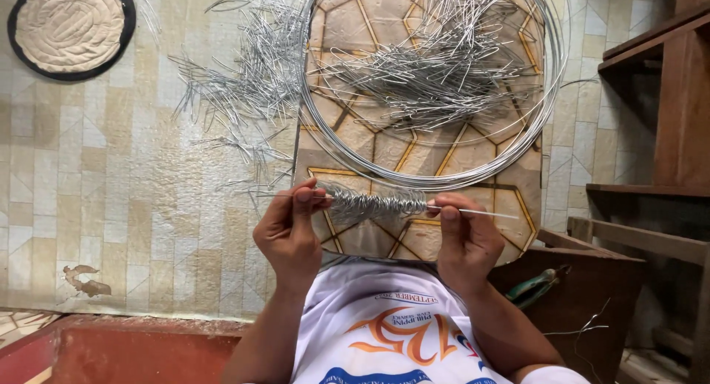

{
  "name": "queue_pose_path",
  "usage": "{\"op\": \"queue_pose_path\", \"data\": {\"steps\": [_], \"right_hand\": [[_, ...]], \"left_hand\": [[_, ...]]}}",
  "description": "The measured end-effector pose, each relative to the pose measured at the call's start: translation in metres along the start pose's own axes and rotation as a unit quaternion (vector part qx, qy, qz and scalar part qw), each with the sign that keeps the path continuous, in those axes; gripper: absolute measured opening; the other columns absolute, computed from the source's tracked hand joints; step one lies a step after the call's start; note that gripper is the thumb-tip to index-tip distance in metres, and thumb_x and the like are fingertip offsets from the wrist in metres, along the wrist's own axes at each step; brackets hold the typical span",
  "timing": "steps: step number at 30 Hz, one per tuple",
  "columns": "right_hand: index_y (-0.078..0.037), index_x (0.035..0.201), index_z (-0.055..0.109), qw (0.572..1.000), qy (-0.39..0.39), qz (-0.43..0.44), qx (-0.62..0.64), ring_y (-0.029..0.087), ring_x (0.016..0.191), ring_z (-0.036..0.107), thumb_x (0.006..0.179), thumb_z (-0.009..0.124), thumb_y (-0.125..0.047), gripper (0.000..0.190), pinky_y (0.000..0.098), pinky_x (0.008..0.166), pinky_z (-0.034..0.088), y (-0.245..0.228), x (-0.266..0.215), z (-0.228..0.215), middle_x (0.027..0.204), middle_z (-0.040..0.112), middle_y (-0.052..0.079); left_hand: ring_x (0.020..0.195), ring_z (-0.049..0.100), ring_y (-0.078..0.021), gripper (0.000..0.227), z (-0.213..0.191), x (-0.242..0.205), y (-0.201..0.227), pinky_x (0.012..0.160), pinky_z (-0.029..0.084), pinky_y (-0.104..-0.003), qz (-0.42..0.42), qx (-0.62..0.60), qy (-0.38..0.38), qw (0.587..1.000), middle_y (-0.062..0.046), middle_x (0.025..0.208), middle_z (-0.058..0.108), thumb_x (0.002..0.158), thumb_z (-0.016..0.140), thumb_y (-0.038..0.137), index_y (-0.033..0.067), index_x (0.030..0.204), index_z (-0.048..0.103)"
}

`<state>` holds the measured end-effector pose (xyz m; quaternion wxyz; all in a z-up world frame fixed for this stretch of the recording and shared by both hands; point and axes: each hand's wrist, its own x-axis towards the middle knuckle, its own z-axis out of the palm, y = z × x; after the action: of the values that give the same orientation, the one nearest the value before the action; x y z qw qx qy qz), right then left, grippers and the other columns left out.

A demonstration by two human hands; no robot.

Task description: Assembling a wire frame by threading bundles of pre-cut metal wires onto a circular hoop

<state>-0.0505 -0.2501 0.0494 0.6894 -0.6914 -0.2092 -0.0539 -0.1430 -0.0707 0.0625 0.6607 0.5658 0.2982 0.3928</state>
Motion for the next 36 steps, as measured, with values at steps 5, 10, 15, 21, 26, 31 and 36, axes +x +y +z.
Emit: {"op": "queue_pose_path", "data": {"steps": [5, 10, 15, 21, 26, 31, 36], "right_hand": [[0.010, 0.102, 0.066, 0.997, 0.052, 0.015, 0.052, 0.020, 0.075, 0.066, 0.106, 0.057, -0.012, 0.024, 0.0330, 0.072, 0.059, 0.013, -0.011, 0.006, 0.087, 0.069, 0.021], [0.011, 0.100, 0.064, 0.994, 0.042, 0.038, 0.089, 0.023, 0.075, 0.065, 0.106, 0.056, -0.010, 0.023, 0.0342, 0.071, 0.058, 0.016, -0.010, 0.001, 0.085, 0.066, 0.021], [0.008, 0.099, 0.065, 0.999, 0.003, 0.037, 0.033, 0.025, 0.077, 0.068, 0.105, 0.058, -0.012, 0.022, 0.0358, 0.073, 0.059, 0.010, 0.002, -0.007, 0.088, 0.068, 0.021], [0.007, 0.096, 0.065, 0.997, -0.053, 0.038, 0.049, 0.024, 0.075, 0.066, 0.104, 0.059, -0.018, 0.027, 0.0349, 0.072, 0.058, 0.004, 0.013, -0.012, 0.085, 0.066, 0.020], [0.004, 0.095, 0.066, 0.997, -0.067, 0.024, 0.039, 0.021, 0.075, 0.063, 0.105, 0.057, -0.017, 0.025, 0.0335, 0.074, 0.056, 0.013, 0.019, -0.014, 0.084, 0.066, 0.016], [-0.007, 0.098, 0.062, 0.992, -0.113, 0.045, 0.043, 0.019, 0.094, 0.064, 0.109, 0.051, -0.028, 0.026, 0.0295, 0.086, 0.050, 0.001, 0.026, -0.010, 0.100, 0.066, 0.012], [-0.006, 0.099, 0.057, 0.981, -0.133, 0.047, 0.133, 0.024, 0.095, 0.065, 0.110, 0.049, -0.028, 0.025, 0.0371, 0.090, 0.053, 0.006, 0.021, -0.001, 0.099, 0.067, 0.016]], "left_hand": [[0.073, 0.077, -0.0265, 0.012, -0.006, -0.003, -0.029, 0.064, 0.067, -0.038, -0.068, -0.170, 0.085, 0.979, -0.021, 0.089, 0.075, 0.100, 0.062, 0.003, -0.0051, 0.099, 0.072], [0.069, 0.076, -0.0263, 0.015, -0.012, -0.001, -0.038, 0.062, 0.066, -0.035, -0.124, -0.213, 0.063, 0.967, -0.021, 0.083, 0.075, 0.101, 0.062, 0.007, -0.0057, 0.100, 0.071], [0.068, 0.076, -0.0292, 0.014, -0.012, 0.008, -0.027, 0.060, 0.066, -0.040, -0.067, -0.137, -0.001, 0.988, -0.022, 0.079, 0.072, 0.097, 0.066, 0.004, -0.0079, 0.096, 0.072], [0.082, 0.070, -0.0253, 0.037, 0.007, 0.013, -0.005, 0.087, 0.054, -0.037, 0.039, -0.022, -0.120, 0.992, -0.019, 0.082, 0.072, 0.103, 0.056, 0.027, -0.0057, 0.105, 0.073], [0.097, 0.073, -0.0247, 0.037, 0.012, 0.010, -0.013, 0.100, 0.047, -0.042, 0.012, -0.014, -0.214, 0.977, -0.018, 0.097, 0.079, 0.109, 0.039, 0.018, -0.0011, 0.135, 0.056], [0.092, 0.072, -0.0243, 0.042, 0.007, 0.017, -0.006, 0.087, 0.059, -0.036, -0.014, -0.070, -0.282, 0.957, -0.014, 0.095, 0.072, 0.107, 0.046, 0.039, 0.0013, 0.107, 0.065], [0.081, 0.071, -0.0215, 0.037, 0.007, 0.018, -0.007, 0.079, 0.059, -0.034, -0.036, -0.056, -0.297, 0.953, -0.014, 0.086, 0.072, 0.107, 0.046, 0.034, 0.0018, 0.106, 0.063]]}}
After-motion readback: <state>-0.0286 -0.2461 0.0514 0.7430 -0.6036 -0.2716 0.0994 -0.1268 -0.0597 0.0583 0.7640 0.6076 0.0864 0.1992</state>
